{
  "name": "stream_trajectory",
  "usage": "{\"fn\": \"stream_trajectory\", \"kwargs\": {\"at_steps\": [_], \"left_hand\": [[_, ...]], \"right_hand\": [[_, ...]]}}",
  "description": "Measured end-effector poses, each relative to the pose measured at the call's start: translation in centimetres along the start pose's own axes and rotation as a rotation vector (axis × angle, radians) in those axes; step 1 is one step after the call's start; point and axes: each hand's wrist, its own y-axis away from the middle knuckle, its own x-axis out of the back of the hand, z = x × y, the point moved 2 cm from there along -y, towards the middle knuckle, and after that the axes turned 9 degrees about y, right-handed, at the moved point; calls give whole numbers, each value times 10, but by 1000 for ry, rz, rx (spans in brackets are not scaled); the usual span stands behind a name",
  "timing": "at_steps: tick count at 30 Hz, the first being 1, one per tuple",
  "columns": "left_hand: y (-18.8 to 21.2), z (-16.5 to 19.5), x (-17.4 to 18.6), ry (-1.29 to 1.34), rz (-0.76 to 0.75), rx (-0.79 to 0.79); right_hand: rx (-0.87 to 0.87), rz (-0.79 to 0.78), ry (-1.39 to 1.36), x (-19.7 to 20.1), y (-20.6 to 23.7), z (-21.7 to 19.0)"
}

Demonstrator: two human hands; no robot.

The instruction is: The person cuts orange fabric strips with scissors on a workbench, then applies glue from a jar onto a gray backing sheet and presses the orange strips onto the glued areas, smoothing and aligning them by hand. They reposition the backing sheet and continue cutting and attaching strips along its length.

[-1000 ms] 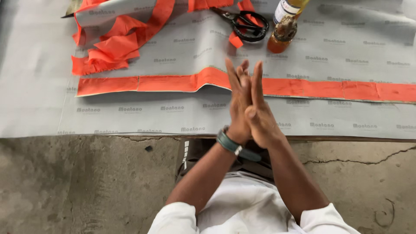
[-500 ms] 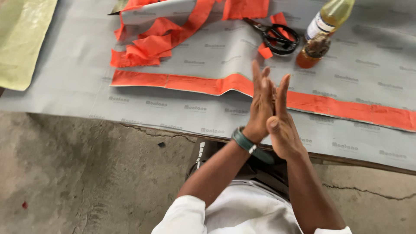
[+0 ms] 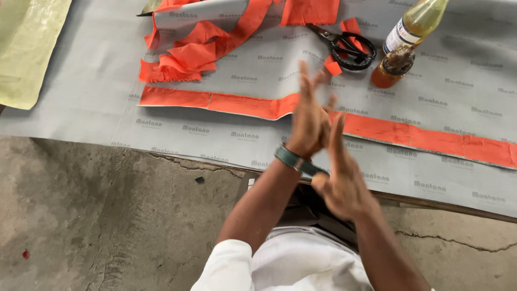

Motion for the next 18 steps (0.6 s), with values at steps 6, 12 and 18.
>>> {"fn": "stream_trajectory", "kwargs": {"at_steps": [6, 12, 18], "left_hand": [[29, -12, -19, -217, 60, -93], [-13, -21, -4, -162, 82, 86], [-164, 62, 24, -1117, 176, -602]], "right_hand": [[-50, 31, -52, 1, -7, 10], [-121, 40, -122, 2, 10, 35], [-410, 410, -434, 4, 60, 51]]}}
